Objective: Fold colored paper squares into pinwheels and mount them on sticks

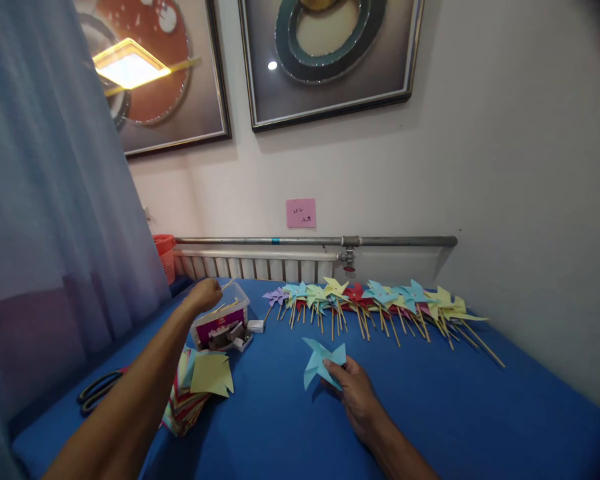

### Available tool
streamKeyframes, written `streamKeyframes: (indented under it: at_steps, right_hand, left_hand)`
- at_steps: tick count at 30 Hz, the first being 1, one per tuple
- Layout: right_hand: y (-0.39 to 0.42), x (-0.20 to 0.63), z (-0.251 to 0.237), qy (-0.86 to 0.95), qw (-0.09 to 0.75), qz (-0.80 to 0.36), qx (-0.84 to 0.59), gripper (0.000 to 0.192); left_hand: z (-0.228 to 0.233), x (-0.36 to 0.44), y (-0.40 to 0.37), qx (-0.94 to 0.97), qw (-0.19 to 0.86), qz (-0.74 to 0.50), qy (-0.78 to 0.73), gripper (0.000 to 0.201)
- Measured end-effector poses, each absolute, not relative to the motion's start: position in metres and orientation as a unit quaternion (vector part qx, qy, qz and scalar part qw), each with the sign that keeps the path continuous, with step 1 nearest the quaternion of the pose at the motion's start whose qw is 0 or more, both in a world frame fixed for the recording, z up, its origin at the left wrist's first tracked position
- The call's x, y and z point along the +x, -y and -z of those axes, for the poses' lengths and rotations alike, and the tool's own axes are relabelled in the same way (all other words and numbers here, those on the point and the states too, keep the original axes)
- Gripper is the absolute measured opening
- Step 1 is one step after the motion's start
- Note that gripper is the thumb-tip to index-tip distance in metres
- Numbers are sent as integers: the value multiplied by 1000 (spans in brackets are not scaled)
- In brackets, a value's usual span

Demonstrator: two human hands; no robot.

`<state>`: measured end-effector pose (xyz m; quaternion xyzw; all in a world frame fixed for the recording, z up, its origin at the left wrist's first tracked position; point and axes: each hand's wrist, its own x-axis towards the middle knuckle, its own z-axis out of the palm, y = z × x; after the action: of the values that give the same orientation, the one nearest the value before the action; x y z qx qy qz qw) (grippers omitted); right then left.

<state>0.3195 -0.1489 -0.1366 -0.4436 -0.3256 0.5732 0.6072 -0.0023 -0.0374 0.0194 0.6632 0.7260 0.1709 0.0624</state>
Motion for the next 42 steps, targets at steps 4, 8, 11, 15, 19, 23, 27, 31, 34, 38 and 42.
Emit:
streamKeyframes:
  at_steps: [4,8,11,15,19,23,27,31,34,38,42]
  right_hand:
    - [147,319,133,313,610,-577,-444,37]
    - [152,321,127,301,619,-591,-421,35]
    - [154,322,125,299,622,-594,-414,34]
    - [153,323,128,290,622,-597,-415,36]
    - [151,323,130,273,627,-601,-414,36]
    - [152,323,130,269,627,-603,-413,33]
    - [154,322,127,276,626,-605,-408,32]
    - [154,322,127,278,628,-606,-402,32]
    - [153,323,130,277,629,-603,-404,31]
    - [151,325,131,270,631,-605,-403,32]
    - [153,324,128,267,630,-614,-393,34]
  left_hand:
    - [5,44,72,654,216,-333,-644,8]
    - [47,100,101,593,392,-477,-518,7]
    - [72,123,110,588,401,-514,-479,12]
    - [91,129,109,606,377,-510,-480,23]
    - [96,124,108,632,336,-485,-503,27]
    - [95,121,109,647,287,-471,-526,25]
    - [95,122,112,653,269,-471,-528,23]
    - [98,125,113,657,260,-466,-532,21]
    - [101,127,112,660,258,-459,-536,21]
    - [104,129,112,657,266,-438,-554,23]
    - [106,135,116,681,248,-384,-573,24]
